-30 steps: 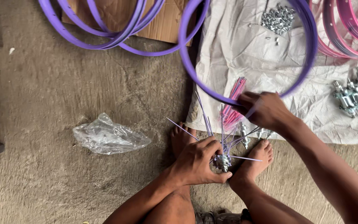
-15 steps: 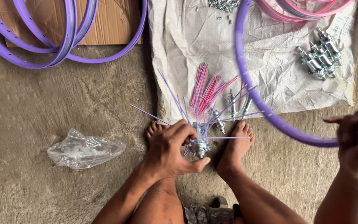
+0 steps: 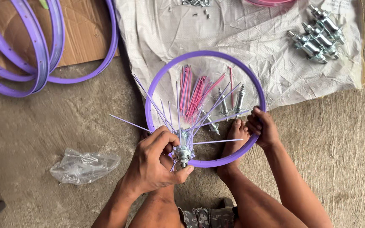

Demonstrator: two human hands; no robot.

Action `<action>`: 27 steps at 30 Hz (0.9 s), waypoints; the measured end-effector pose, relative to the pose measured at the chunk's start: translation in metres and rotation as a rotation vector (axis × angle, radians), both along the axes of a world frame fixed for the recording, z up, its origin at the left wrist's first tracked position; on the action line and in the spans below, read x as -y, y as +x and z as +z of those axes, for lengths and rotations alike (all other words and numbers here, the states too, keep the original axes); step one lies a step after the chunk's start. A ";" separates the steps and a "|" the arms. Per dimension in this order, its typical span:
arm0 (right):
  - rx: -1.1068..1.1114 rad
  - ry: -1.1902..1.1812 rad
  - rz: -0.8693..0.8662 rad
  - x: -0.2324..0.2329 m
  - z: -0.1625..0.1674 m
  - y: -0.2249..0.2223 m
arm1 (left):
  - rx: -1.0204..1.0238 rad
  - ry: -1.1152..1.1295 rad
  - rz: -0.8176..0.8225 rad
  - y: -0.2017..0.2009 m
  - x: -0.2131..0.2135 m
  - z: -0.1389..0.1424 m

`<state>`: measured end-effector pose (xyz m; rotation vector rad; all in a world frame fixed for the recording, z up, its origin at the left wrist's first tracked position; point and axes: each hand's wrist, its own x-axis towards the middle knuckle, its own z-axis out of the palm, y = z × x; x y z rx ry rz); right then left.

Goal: The person inserts purple spokes into a bicycle hub, then attaches a purple rim to the hub by threading the spokes through the rim holes and securing them with nuts. The person works on the floor with multiple wheel components nearby.

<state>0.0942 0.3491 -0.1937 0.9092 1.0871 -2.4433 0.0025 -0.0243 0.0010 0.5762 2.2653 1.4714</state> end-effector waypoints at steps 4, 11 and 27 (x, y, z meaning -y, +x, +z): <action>0.107 -0.051 0.050 0.006 -0.001 -0.005 | 0.012 -0.038 -0.026 -0.001 -0.010 -0.005; 0.382 0.861 1.448 -0.052 0.011 -0.065 | 0.040 -0.046 -0.071 -0.007 -0.016 -0.015; -0.682 1.829 1.000 0.082 0.033 -0.336 | 0.051 0.011 -0.079 -0.024 -0.025 -0.029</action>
